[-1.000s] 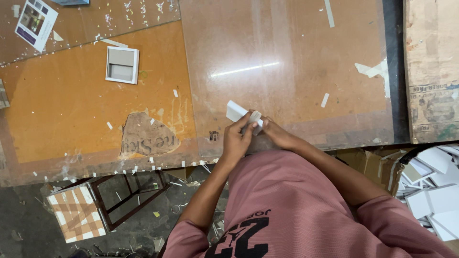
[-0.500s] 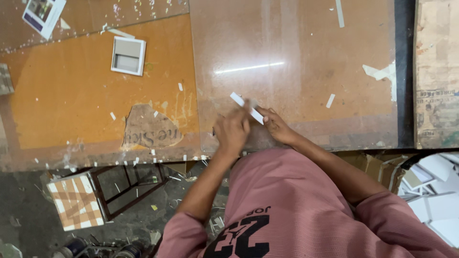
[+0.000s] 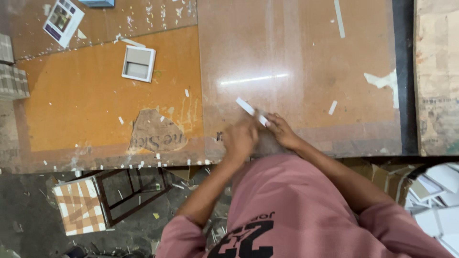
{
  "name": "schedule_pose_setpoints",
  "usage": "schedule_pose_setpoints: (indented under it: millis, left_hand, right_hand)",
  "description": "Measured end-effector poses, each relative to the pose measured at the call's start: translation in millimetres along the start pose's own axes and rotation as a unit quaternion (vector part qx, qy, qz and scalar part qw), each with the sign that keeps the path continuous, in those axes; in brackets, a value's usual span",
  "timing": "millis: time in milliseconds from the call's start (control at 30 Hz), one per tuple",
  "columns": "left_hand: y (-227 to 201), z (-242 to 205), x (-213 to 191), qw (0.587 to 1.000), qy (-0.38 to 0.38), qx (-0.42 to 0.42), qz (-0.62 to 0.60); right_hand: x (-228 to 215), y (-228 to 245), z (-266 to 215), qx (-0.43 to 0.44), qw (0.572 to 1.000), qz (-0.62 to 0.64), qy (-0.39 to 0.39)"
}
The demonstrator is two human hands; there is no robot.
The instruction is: The person assembles small white cardboard boxes by folding flaps and pressing edges to form rectangular frames. They handle each box one at a time, aligning and securing the sides, then placing the finished units on the table.
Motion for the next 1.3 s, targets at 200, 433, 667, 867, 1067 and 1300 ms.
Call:
schedule_pose_setpoints:
  millis: [200, 433, 667, 867, 1067, 1300]
  left_hand:
    - [134.0, 31.1, -13.6, 0.983, -0.024, -0.157, -0.093]
    - [83.3, -31.5, 63.8, 0.867, 0.09, -0.145, -0.468]
    - [39.2, -24.7, 37.6, 0.881, 0.091, -0.158, -0.436]
    - [34.9, -24.9, 42.5, 0.873, 0.077, -0.157, -0.456]
    - [21.5, -12.6, 29.0, 0.923, 0.004, -0.034, -0.383]
    - [22.1, 33.1, -3.4, 0.997, 0.066, -0.035, -0.035]
  right_hand:
    - [-4.9, 15.0, -9.1, 0.022, 0.999, -0.033, 0.008]
    - [-1.6, 22.7, -8.9, -0.016, 1.0, -0.015, 0.016]
    - [-6.8, 22.0, -6.7, -0.044, 0.996, 0.057, -0.045]
    - [-13.9, 53.3, -11.2, -0.075, 0.995, -0.049, -0.039]
    - [-10.8, 67.8, -10.7, -0.063, 0.993, -0.092, -0.032]
    - [4.3, 65.2, -7.4, -0.044, 0.985, -0.166, 0.022]
Point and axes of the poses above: each hand's wrist, its own z-axis towards the middle knuckle, its own x-axis out of the palm, y = z × x, the point moved 7 cm from there along z, towards the middle knuckle, and after that the axes turned 2 degrees about -z, right-handed, at the moved point
